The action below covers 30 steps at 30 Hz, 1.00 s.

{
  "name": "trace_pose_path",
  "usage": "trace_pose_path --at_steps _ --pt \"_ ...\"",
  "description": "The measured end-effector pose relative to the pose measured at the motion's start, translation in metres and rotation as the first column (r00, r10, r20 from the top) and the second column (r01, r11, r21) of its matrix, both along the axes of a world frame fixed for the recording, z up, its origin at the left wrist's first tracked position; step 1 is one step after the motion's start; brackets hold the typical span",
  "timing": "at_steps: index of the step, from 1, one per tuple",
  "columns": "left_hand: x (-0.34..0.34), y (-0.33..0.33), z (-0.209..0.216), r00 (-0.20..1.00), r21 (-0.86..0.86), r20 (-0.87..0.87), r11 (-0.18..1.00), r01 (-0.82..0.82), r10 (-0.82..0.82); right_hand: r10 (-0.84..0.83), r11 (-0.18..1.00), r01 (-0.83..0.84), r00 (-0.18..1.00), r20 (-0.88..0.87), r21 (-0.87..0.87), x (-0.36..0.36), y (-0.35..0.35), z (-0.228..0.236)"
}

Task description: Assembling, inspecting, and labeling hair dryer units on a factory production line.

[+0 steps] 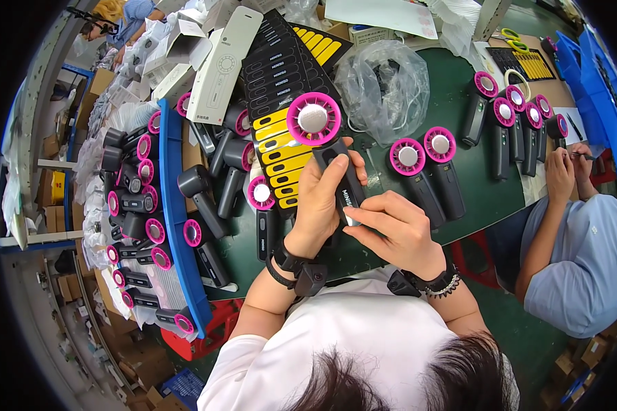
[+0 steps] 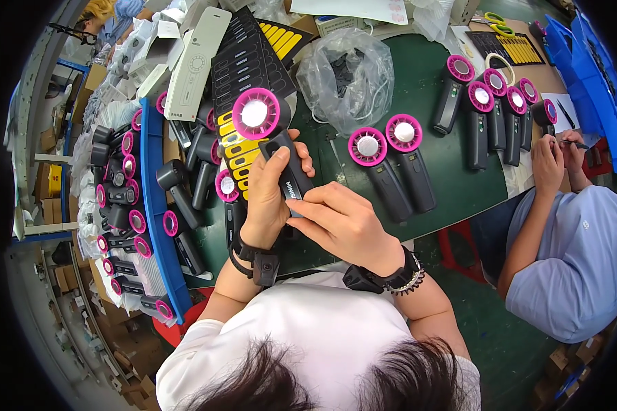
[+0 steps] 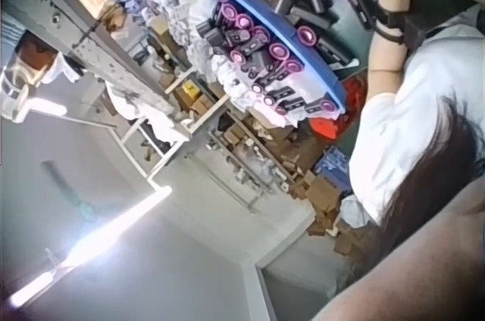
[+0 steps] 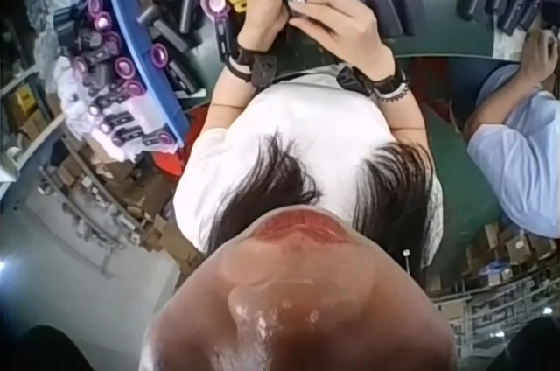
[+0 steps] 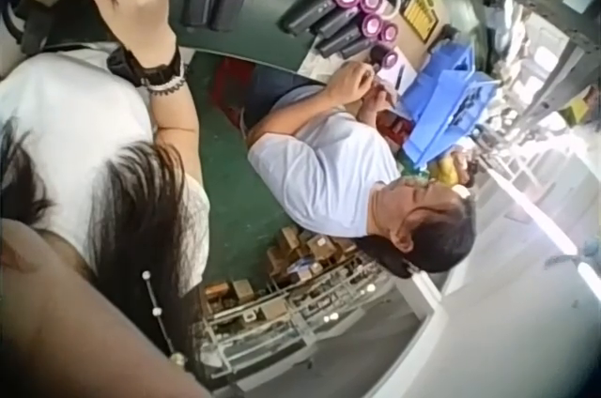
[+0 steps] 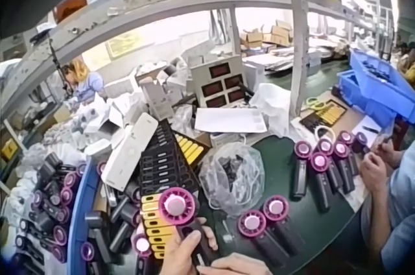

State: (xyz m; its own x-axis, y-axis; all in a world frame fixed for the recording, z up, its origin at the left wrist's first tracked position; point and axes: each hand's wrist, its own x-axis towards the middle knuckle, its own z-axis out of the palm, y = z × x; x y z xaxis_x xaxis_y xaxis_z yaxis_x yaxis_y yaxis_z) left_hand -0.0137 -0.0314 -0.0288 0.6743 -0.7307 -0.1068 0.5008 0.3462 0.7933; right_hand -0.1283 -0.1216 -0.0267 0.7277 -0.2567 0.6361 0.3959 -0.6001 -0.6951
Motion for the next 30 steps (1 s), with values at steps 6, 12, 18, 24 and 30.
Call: trace_pose_path --at_steps 6,12,18,24,30 --pt "0.001 0.002 0.001 0.999 -0.026 0.042 0.999 0.023 -0.021 -0.018 1.0 0.018 0.999 0.04 0.007 -0.001 0.0 0.0" --pt "0.001 0.004 0.0 0.995 -0.047 0.061 0.995 0.082 -0.079 -0.037 0.999 0.036 0.998 0.053 0.02 -0.004 0.0 0.002" --pt "0.0 0.006 -0.001 0.983 -0.077 0.108 0.985 0.157 -0.148 -0.026 0.999 0.024 0.997 0.072 0.039 -0.008 -0.001 0.0" --pt "-0.002 0.005 -0.001 0.976 -0.117 0.109 0.973 0.201 -0.188 -0.031 0.999 0.028 0.997 0.077 0.04 -0.012 -0.003 0.0" --pt "-0.006 0.006 0.002 0.972 -0.167 0.043 0.958 0.234 -0.23 -0.052 0.998 0.049 0.996 0.077 0.035 -0.016 -0.002 -0.004"
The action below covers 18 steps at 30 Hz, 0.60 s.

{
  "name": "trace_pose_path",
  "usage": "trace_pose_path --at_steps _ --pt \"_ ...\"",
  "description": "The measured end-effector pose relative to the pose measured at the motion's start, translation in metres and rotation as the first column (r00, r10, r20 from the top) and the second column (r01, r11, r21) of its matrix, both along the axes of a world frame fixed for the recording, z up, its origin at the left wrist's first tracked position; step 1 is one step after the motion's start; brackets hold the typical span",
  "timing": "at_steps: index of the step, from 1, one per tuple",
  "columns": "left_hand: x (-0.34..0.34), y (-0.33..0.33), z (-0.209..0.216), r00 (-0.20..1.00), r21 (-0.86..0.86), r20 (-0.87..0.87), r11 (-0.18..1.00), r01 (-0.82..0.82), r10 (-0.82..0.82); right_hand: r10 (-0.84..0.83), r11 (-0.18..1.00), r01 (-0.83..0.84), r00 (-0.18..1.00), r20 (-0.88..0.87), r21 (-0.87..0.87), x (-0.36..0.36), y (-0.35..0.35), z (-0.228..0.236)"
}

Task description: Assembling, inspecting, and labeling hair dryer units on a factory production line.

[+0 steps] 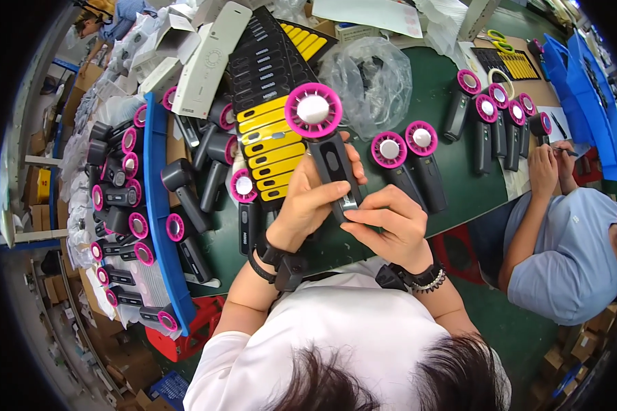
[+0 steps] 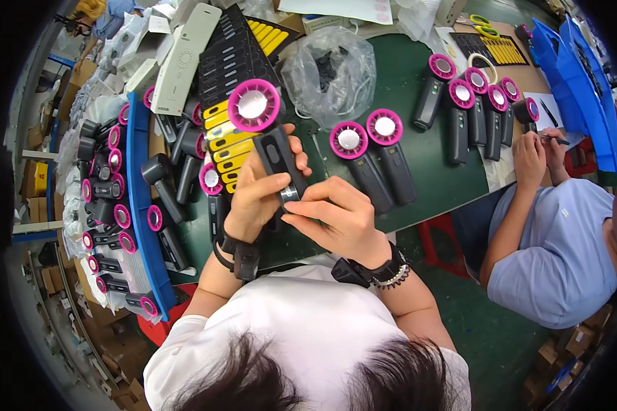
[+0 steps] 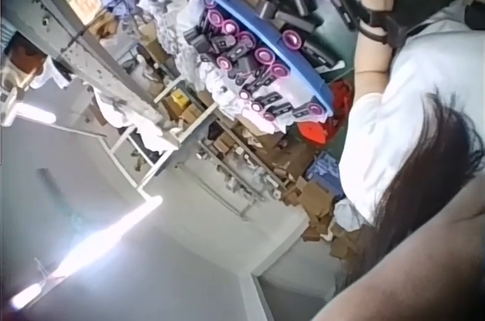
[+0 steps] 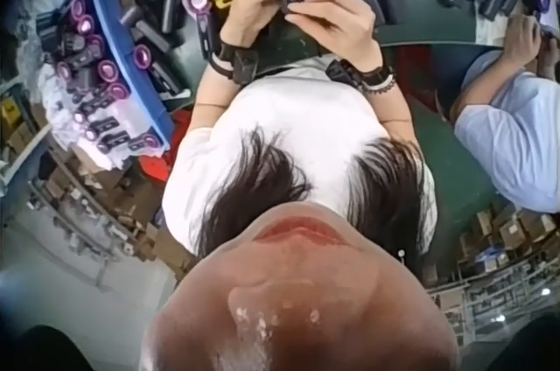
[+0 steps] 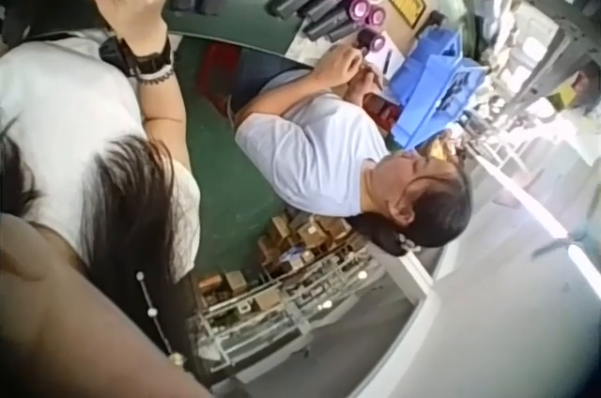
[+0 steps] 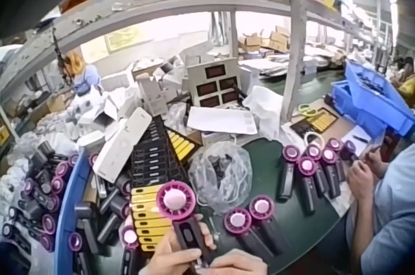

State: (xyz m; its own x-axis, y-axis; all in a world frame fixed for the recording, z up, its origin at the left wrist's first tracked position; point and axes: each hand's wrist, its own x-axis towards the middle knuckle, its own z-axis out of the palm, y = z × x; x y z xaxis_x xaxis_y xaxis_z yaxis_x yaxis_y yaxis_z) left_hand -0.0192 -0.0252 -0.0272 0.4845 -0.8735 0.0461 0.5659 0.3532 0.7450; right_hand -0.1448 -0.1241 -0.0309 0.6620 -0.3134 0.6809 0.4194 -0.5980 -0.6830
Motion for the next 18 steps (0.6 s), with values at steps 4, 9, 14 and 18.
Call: trace_pose_path --at_steps 4,9,14,18 --pt "0.002 -0.003 0.003 0.997 -0.019 -0.071 0.999 0.036 -0.037 0.001 1.0 -0.001 1.0 0.01 0.009 -0.002 -0.002 -0.004" --pt "-0.001 -0.004 0.0 0.992 -0.044 -0.114 0.998 0.05 -0.055 0.0 1.0 0.0 1.0 0.003 -0.002 -0.005 -0.003 -0.006" --pt "0.001 -0.009 -0.001 0.997 -0.009 -0.079 1.0 0.02 -0.021 -0.014 1.0 0.014 1.0 -0.014 0.009 0.0 -0.007 -0.009" --pt "0.007 -0.009 0.004 0.997 -0.04 -0.068 0.999 0.025 -0.027 -0.014 1.0 0.014 1.0 -0.016 0.001 0.008 -0.007 0.0"
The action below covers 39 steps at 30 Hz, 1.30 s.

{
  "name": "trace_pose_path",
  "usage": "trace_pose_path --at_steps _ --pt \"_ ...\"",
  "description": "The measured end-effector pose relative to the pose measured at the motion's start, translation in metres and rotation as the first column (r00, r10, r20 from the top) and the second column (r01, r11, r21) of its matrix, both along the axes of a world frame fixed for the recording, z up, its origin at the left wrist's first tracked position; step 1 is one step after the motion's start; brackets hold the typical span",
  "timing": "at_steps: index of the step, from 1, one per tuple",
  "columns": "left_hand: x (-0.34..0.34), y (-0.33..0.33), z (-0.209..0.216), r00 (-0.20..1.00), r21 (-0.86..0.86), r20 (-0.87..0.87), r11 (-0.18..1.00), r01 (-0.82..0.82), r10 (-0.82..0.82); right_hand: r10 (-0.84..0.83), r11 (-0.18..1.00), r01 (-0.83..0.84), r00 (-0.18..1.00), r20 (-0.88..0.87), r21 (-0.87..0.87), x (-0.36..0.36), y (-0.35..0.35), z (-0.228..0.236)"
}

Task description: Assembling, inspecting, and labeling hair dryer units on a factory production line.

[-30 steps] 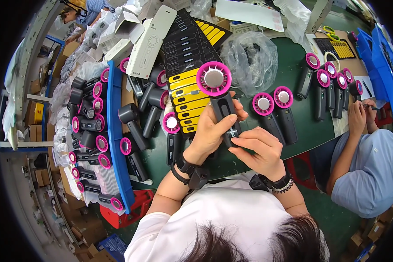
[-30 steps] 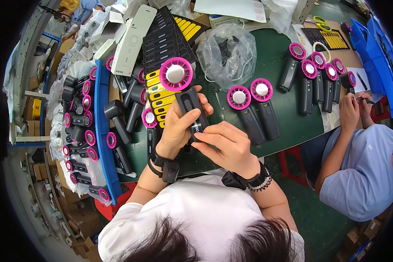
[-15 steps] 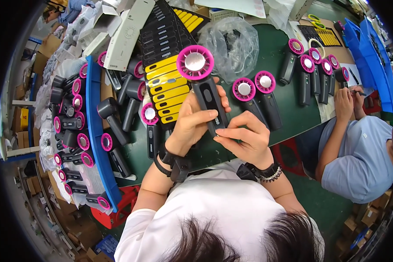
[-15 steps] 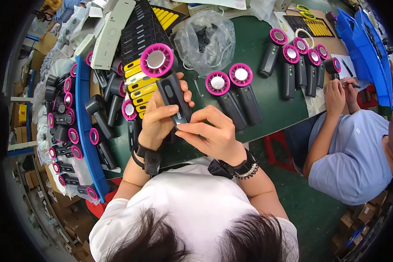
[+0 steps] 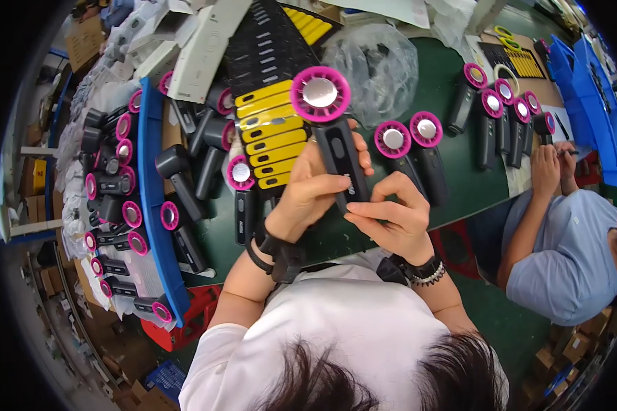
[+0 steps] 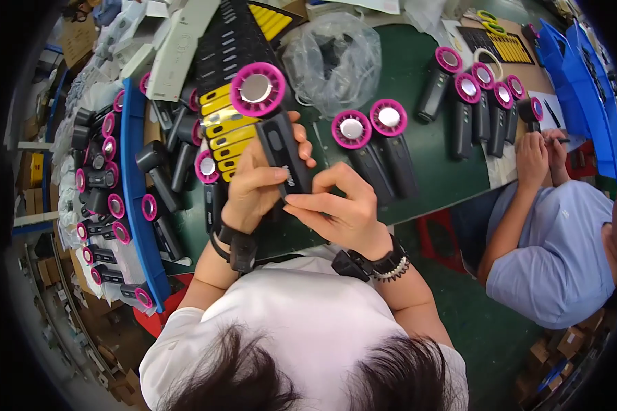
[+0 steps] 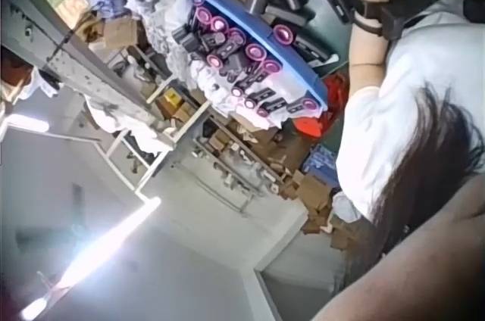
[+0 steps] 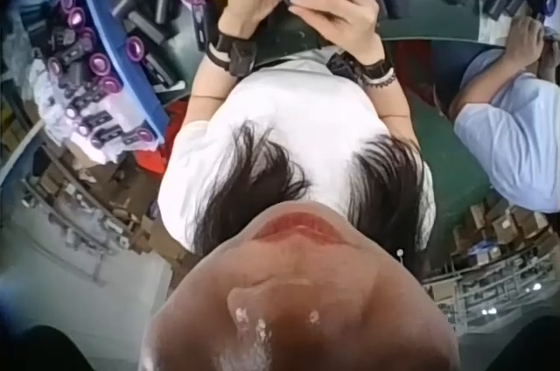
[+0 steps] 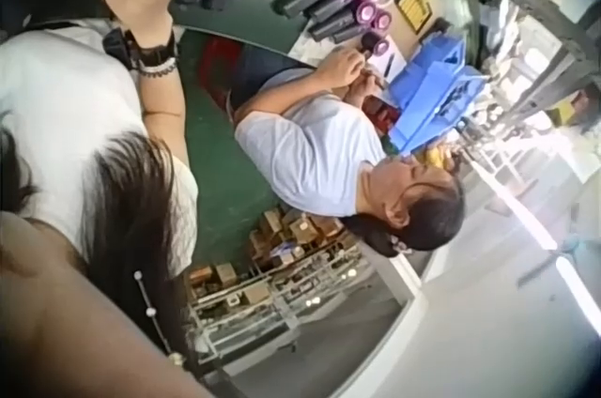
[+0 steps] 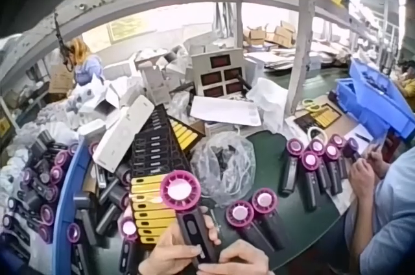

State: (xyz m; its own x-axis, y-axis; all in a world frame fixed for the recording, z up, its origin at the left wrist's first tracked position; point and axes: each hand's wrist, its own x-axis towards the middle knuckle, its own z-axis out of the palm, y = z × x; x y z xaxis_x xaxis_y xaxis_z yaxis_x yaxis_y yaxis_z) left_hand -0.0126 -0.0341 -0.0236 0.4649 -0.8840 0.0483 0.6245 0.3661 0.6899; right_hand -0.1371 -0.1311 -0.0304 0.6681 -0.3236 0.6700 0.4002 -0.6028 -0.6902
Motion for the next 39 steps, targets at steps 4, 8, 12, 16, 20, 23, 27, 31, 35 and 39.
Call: trace_pose_path --at_steps 4,8,12,16,20,23,27,31,35,39 --pt "-0.001 0.008 -0.01 1.0 0.09 0.017 0.996 -0.014 0.012 0.016 1.0 -0.016 0.999 -0.041 0.001 -0.002 0.008 -0.002" --pt "-0.012 0.001 -0.023 1.0 -0.003 0.03 1.0 -0.009 0.009 -0.047 0.999 0.048 0.993 -0.107 0.009 -0.016 0.011 -0.004" --pt "-0.02 0.002 -0.019 0.999 -0.038 0.027 0.999 -0.027 0.028 -0.036 0.999 0.036 0.996 -0.08 0.001 -0.023 0.013 -0.002" --pt "-0.015 0.002 -0.019 1.0 -0.056 0.008 0.998 -0.003 0.004 -0.033 0.999 0.032 0.996 -0.088 -0.016 -0.016 0.011 0.0" --pt "-0.01 0.0 -0.02 1.0 -0.054 0.011 0.998 0.013 -0.012 -0.034 0.999 0.033 0.994 -0.101 -0.006 -0.013 0.012 0.002" --pt "-0.009 0.001 -0.018 1.0 -0.045 0.011 0.999 0.018 -0.018 -0.032 0.999 0.033 0.993 -0.111 0.006 -0.013 0.011 0.001" --pt "-0.008 0.003 -0.017 0.999 -0.022 0.045 1.0 0.003 -0.002 -0.04 0.999 0.039 0.994 -0.097 -0.011 -0.011 0.012 -0.002" --pt "-0.01 0.003 -0.017 0.999 -0.024 0.051 1.0 0.001 0.001 -0.042 0.999 0.042 0.994 -0.103 -0.001 -0.014 0.011 -0.003" --pt "-0.011 0.003 -0.017 0.997 -0.021 0.074 1.0 0.002 -0.001 -0.044 0.999 0.044 0.993 -0.107 0.0 -0.014 0.011 -0.003" --pt "-0.01 0.003 -0.02 0.998 0.009 0.067 1.0 -0.005 0.005 -0.028 1.0 0.028 0.995 -0.097 -0.001 -0.012 0.01 -0.002"
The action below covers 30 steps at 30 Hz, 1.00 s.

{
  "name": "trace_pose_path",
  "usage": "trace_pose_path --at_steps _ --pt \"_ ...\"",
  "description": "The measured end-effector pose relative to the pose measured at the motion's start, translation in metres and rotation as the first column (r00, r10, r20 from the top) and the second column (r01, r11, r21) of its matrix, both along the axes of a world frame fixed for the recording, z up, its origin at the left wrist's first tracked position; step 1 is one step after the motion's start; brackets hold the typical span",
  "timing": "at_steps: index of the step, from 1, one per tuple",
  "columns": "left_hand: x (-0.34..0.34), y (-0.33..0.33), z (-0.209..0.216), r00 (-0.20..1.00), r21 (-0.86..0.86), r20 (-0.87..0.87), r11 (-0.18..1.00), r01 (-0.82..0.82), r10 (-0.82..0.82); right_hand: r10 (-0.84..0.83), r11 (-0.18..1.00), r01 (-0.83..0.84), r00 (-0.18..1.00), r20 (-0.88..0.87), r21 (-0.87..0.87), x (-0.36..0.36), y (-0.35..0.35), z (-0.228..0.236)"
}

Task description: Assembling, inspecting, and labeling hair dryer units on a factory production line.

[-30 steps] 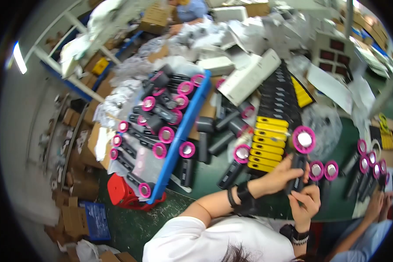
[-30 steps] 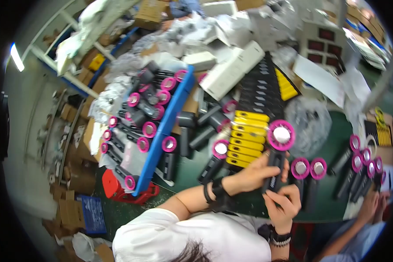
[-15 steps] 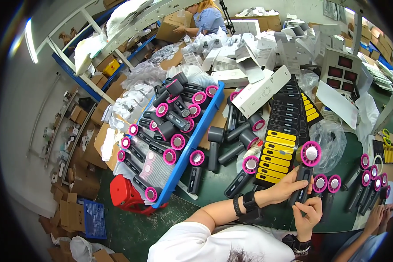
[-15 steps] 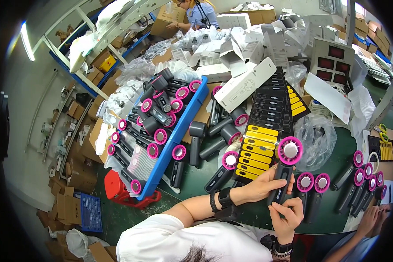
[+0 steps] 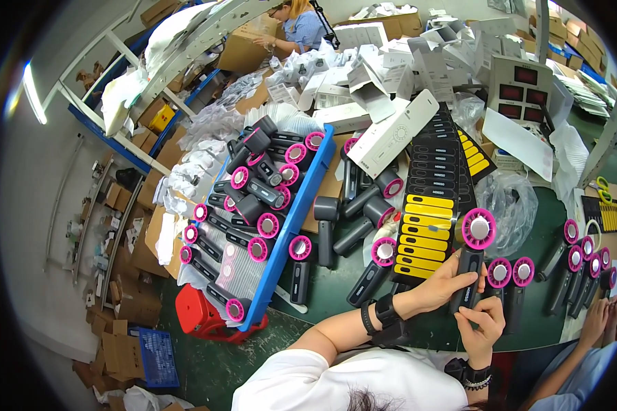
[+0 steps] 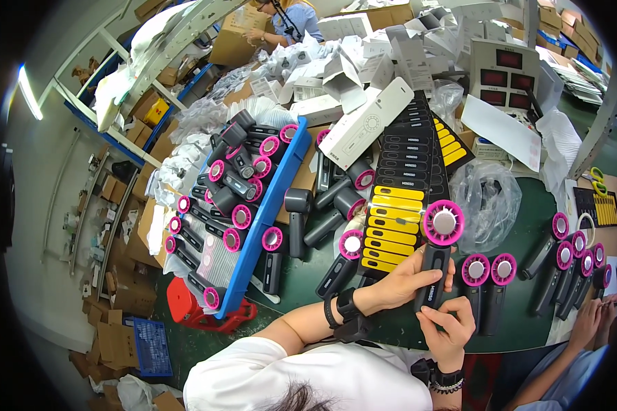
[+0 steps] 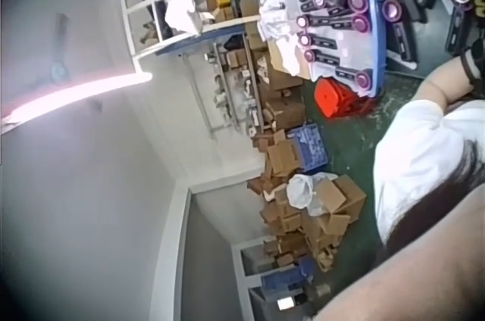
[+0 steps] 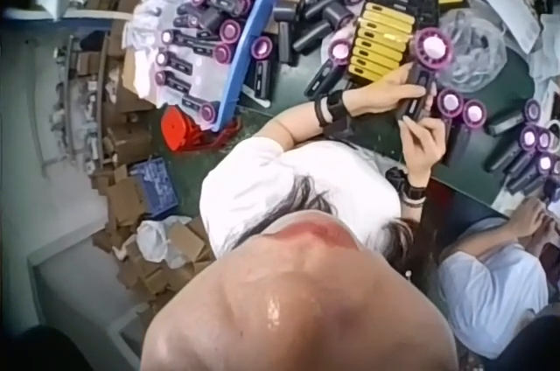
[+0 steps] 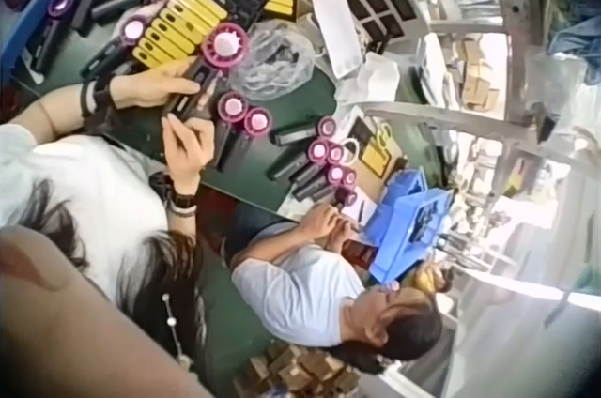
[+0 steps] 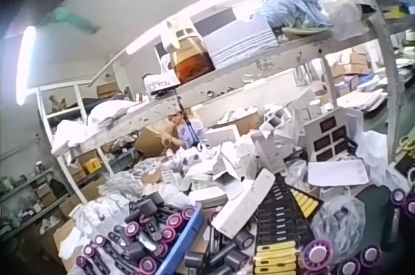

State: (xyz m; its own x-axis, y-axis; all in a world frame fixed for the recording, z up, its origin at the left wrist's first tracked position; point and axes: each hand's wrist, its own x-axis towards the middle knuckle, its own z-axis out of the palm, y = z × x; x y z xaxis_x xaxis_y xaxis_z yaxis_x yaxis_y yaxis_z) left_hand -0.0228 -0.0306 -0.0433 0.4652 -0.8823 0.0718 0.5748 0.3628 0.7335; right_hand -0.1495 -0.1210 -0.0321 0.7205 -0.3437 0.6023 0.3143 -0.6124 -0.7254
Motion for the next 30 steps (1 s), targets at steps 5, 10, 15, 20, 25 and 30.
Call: trace_pose_path --at_steps 5,10,15,20,25,30 --pt "0.002 0.001 -0.001 1.0 0.009 -0.009 1.0 -0.003 0.003 0.001 1.0 -0.001 1.0 0.002 -0.004 0.003 0.0 -0.001" --pt "0.002 0.001 0.0 1.0 0.021 0.011 1.0 -0.02 0.02 0.01 1.0 -0.01 1.0 0.009 0.012 0.003 0.0 -0.004" --pt "-0.002 0.002 0.0 1.0 0.021 0.01 1.0 -0.022 0.022 0.013 1.0 -0.013 1.0 0.007 0.006 0.0 -0.001 -0.004" --pt "-0.006 0.0 0.0 1.0 0.049 -0.016 0.999 -0.01 0.011 -0.016 0.999 0.017 0.999 -0.031 0.037 -0.006 -0.001 -0.007" --pt "0.0 0.006 0.012 0.988 0.136 0.117 0.984 -0.115 0.099 0.05 0.999 -0.051 0.998 0.03 0.011 0.005 -0.002 -0.005" --pt "0.003 0.004 0.016 0.997 0.111 0.022 0.991 -0.08 0.078 0.046 0.999 -0.048 0.996 0.071 0.026 0.01 -0.006 -0.01"
